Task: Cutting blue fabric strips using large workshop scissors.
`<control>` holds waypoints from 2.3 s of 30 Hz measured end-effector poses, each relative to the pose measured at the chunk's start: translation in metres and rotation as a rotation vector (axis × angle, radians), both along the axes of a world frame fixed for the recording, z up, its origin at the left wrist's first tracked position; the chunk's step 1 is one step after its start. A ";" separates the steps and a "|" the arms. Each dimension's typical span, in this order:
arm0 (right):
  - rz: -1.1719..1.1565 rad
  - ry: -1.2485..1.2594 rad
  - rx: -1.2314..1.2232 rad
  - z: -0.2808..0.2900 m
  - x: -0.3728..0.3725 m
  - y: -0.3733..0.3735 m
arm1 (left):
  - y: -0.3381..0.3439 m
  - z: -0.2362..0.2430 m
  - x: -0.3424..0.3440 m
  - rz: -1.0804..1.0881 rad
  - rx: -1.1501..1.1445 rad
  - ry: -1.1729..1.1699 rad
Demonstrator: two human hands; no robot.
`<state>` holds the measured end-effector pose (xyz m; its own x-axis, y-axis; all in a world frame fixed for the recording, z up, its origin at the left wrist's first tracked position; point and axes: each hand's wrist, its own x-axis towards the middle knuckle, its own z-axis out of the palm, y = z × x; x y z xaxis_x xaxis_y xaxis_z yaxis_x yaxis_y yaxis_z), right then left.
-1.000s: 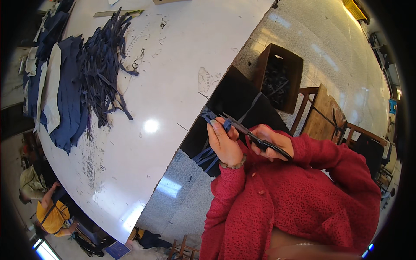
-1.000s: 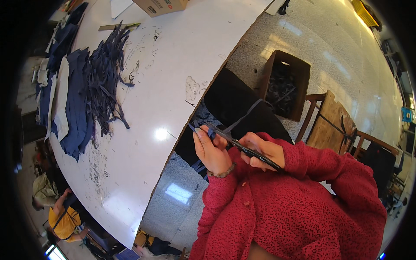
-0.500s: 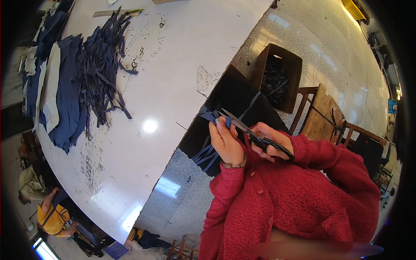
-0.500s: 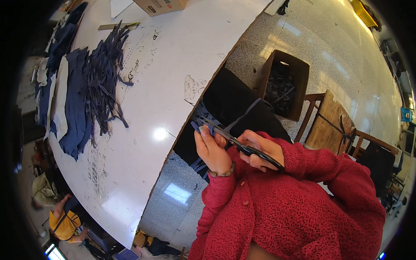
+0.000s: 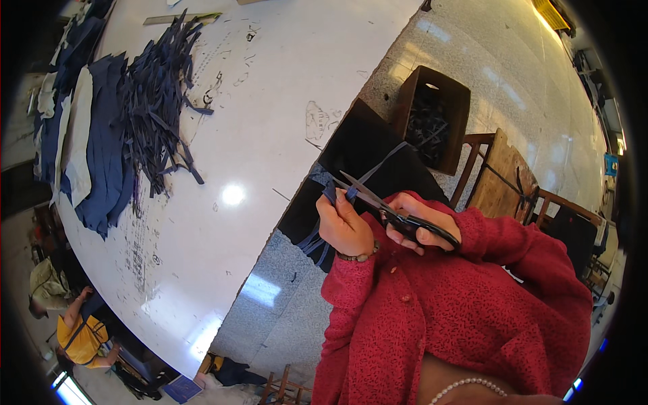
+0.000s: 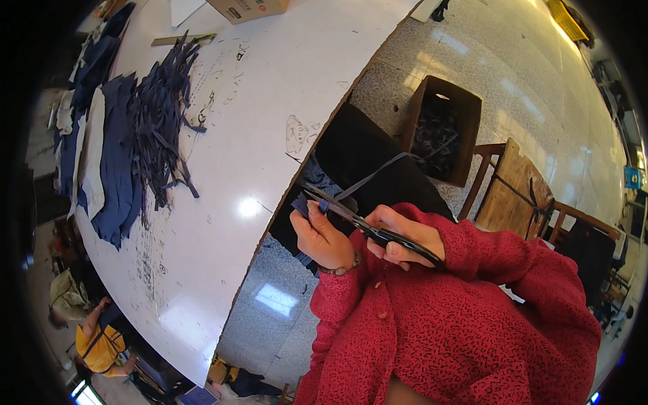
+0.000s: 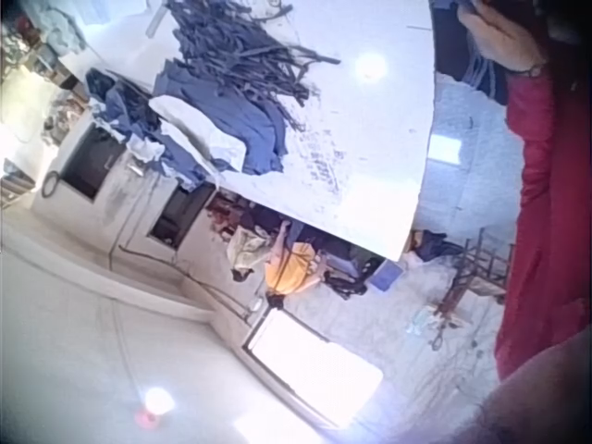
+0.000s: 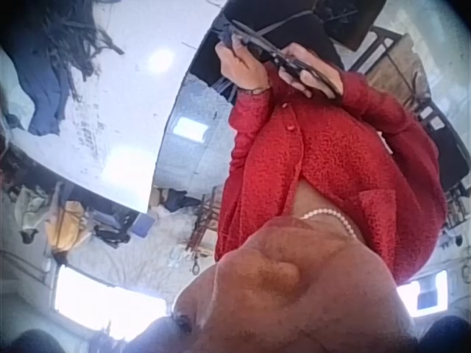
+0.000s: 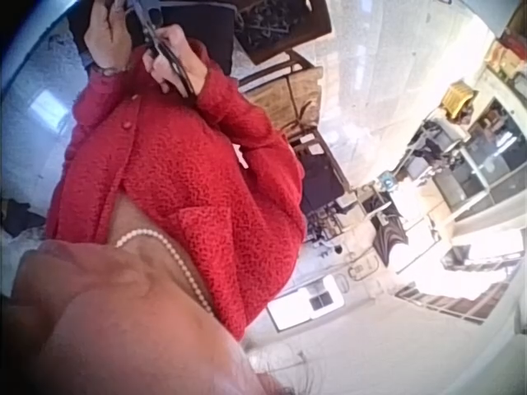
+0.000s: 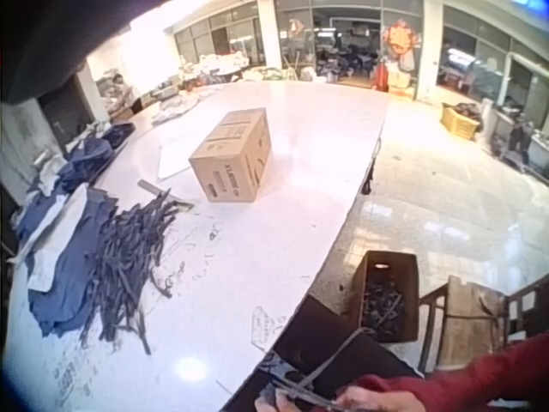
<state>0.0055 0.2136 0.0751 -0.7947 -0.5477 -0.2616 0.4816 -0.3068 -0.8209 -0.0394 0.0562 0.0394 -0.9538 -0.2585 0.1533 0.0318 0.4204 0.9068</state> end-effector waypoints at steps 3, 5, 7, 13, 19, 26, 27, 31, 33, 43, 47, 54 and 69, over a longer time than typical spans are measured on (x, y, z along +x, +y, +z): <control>-0.004 -0.014 -0.037 0.000 -0.001 0.000 | -0.005 -0.002 0.001 -0.015 -0.126 0.049; -0.002 -0.003 -0.048 -0.002 -0.002 0.001 | -0.006 -0.003 0.001 -0.023 -0.164 0.072; -0.014 -0.044 -0.070 0.001 -0.002 0.001 | -0.004 -0.004 0.000 -0.020 -0.147 0.101; -0.070 -0.179 -0.088 0.004 -0.005 0.008 | -0.006 0.000 0.001 -0.028 -0.065 0.036; -0.185 0.556 0.857 0.036 -0.097 0.028 | -0.016 -0.003 0.008 -0.005 0.350 -0.222; -0.139 0.999 1.457 0.009 -0.232 0.023 | -0.017 0.005 0.006 -0.103 0.910 -0.402; -0.151 1.064 1.566 0.006 -0.245 0.020 | -0.018 0.004 0.006 -0.100 0.906 -0.402; -0.305 1.371 1.662 0.006 -0.245 0.013 | -0.022 0.005 0.007 -0.082 1.049 -0.438; -0.391 1.332 1.351 0.035 -0.203 0.002 | -0.027 0.006 0.005 -0.027 1.062 -0.434; 0.223 0.137 0.421 -0.025 -0.058 -0.018 | -0.021 0.011 0.001 -0.119 0.960 -0.395; 0.058 0.152 0.332 -0.026 -0.051 -0.009 | -0.017 0.008 0.002 -0.151 0.736 -0.339; -0.128 -0.070 0.184 0.002 -0.060 -0.010 | -0.015 -0.005 0.005 -0.162 0.721 -0.264; -0.217 -0.073 0.307 -0.018 -0.053 -0.047 | -0.013 -0.018 0.008 -0.108 1.061 -0.220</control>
